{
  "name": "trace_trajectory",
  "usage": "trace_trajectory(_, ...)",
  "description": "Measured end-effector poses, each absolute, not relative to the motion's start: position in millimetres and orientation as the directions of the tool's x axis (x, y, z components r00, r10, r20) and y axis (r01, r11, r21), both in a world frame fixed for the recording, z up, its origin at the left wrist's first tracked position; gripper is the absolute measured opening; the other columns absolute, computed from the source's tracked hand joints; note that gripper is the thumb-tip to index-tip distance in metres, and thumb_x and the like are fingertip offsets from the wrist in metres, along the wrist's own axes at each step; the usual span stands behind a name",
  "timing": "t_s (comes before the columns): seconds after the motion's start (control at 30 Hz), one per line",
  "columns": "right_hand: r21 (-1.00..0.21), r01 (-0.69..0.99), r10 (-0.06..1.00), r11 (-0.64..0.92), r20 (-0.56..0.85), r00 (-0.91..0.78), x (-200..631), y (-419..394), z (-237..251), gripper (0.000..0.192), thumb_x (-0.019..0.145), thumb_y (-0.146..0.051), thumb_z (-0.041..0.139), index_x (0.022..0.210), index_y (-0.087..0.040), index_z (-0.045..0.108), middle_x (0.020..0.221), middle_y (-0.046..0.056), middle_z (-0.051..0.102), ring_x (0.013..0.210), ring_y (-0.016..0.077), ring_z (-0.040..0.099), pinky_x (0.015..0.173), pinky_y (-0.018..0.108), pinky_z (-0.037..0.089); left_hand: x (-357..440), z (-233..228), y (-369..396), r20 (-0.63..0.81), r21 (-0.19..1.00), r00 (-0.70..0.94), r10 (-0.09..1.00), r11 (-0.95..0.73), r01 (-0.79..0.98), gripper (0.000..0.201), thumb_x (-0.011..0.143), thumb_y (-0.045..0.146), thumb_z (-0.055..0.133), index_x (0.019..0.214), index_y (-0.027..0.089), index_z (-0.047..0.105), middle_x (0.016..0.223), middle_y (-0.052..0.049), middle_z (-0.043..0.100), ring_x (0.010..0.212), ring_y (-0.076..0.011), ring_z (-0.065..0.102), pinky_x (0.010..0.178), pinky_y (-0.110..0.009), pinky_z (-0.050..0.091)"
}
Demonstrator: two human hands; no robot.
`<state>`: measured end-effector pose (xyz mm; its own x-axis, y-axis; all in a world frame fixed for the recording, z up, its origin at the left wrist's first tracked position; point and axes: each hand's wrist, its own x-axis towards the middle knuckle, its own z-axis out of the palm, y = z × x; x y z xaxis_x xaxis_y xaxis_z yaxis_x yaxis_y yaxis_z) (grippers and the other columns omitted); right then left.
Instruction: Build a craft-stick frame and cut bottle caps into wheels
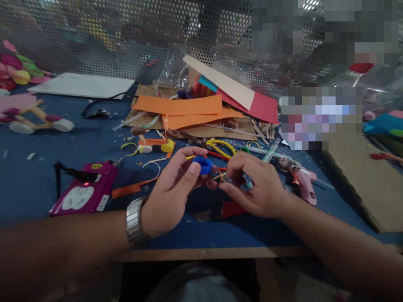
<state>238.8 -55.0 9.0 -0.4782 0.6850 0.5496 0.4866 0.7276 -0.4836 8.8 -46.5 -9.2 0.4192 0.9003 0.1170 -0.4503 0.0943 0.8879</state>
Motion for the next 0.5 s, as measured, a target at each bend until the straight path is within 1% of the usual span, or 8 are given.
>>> trace_trajectory(0.03, -0.493, 0.472, 0.681, 0.731, 0.486, -0.548, 239.6, -54.7, 9.1, 0.023, 0.104, -0.039, 0.075, 0.098, -0.019, 0.065, 0.088, 0.003, 0.069, 0.073, 0.0154, 0.063, 0.066, 0.028, 0.049, 9.3, -10.5, -45.8, 0.115, 0.869, 0.403, 0.908, 0.105, -0.484, 0.026, 0.111, 0.045, 0.067, 0.126, 0.023, 0.067, 0.104, -0.003, 0.075, 0.087, -0.0141, 0.074, 0.085, -0.027, 0.063)
trace_trajectory(0.1, -0.500, 0.454, 0.641, 0.738, 0.305, -0.705, 240.8, -55.1, 10.2, 0.033, 0.102, -0.051, 0.078, 0.097, -0.019, 0.067, 0.087, 0.003, 0.070, 0.075, 0.0174, 0.065, 0.065, 0.030, 0.045, 10.1, -12.1, -44.3, 0.103, 0.844, 0.383, 0.918, 0.123, -0.522, 0.023, 0.113, 0.044, 0.062, 0.116, 0.022, 0.067, 0.103, -0.004, 0.076, 0.083, -0.0143, 0.072, 0.082, -0.027, 0.061)
trace_trajectory(0.17, -0.495, 0.472, 0.596, 0.729, 0.120, -0.794, 240.9, -56.4, 12.2, 0.042, 0.096, -0.060, 0.082, 0.100, -0.019, 0.072, 0.090, 0.004, 0.072, 0.075, 0.0192, 0.066, 0.064, 0.031, 0.041, 10.7, -12.2, -43.1, 0.092, 0.834, 0.365, 0.926, 0.129, -0.537, 0.021, 0.114, 0.043, 0.060, 0.110, 0.023, 0.065, 0.101, -0.004, 0.076, 0.079, -0.0144, 0.070, 0.078, -0.026, 0.059)
trace_trajectory(0.23, -0.476, 0.510, 0.580, 0.717, 0.001, -0.815, 240.3, -57.9, 14.2, 0.044, 0.093, -0.059, 0.085, 0.106, -0.018, 0.074, 0.093, 0.006, 0.074, 0.076, 0.0215, 0.067, 0.065, 0.033, 0.040, 11.2, -11.0, -42.5, 0.085, 0.834, 0.356, 0.931, 0.129, -0.537, 0.020, 0.114, 0.042, 0.058, 0.111, 0.024, 0.065, 0.098, -0.004, 0.075, 0.077, -0.0146, 0.069, 0.076, -0.026, 0.058)
trace_trajectory(0.27, -0.464, 0.526, 0.578, 0.713, -0.035, -0.815, 240.0, -58.4, 15.0, 0.041, 0.093, -0.054, 0.086, 0.109, -0.018, 0.075, 0.095, 0.007, 0.075, 0.078, 0.0227, 0.068, 0.067, 0.033, 0.040, 11.6, -10.2, -42.4, 0.088, 0.838, 0.357, 0.930, 0.125, -0.531, 0.020, 0.115, 0.042, 0.057, 0.113, 0.024, 0.066, 0.097, -0.004, 0.074, 0.076, -0.0147, 0.068, 0.075, -0.026, 0.058)
trace_trajectory(0.37, -0.485, 0.538, 0.577, 0.690, -0.082, -0.813, 239.8, -58.2, 15.3, 0.024, 0.095, -0.033, 0.082, 0.112, -0.018, 0.076, 0.099, 0.008, 0.077, 0.082, 0.0239, 0.070, 0.071, 0.034, 0.043, 12.3, -8.8, -42.5, 0.110, 0.854, 0.367, 0.924, 0.101, -0.510, 0.022, 0.115, 0.041, 0.057, 0.119, 0.024, 0.070, 0.095, -0.003, 0.072, 0.075, -0.0146, 0.066, 0.074, -0.026, 0.057)
trace_trajectory(0.43, -0.566, 0.494, 0.566, 0.660, -0.058, -0.822, 240.2, -56.3, 13.9, 0.019, 0.094, -0.027, 0.079, 0.110, -0.017, 0.077, 0.099, 0.008, 0.077, 0.085, 0.0232, 0.070, 0.074, 0.034, 0.046, 12.4, -9.3, -42.6, 0.123, 0.857, 0.362, 0.924, 0.085, -0.508, 0.024, 0.115, 0.042, 0.058, 0.116, 0.023, 0.072, 0.095, -0.003, 0.071, 0.075, -0.0142, 0.066, 0.074, -0.026, 0.056)
trace_trajectory(0.5, -0.673, 0.401, 0.551, 0.622, 0.013, -0.834, 240.8, -53.9, 12.3, 0.018, 0.094, -0.026, 0.078, 0.109, -0.016, 0.076, 0.098, 0.008, 0.076, 0.085, 0.0214, 0.069, 0.076, 0.032, 0.049, 12.1, -10.9, -42.5, 0.129, 0.855, 0.349, 0.928, 0.073, -0.513, 0.025, 0.114, 0.044, 0.058, 0.112, 0.023, 0.072, 0.094, -0.003, 0.070, 0.074, -0.0138, 0.066, 0.073, -0.026, 0.056)
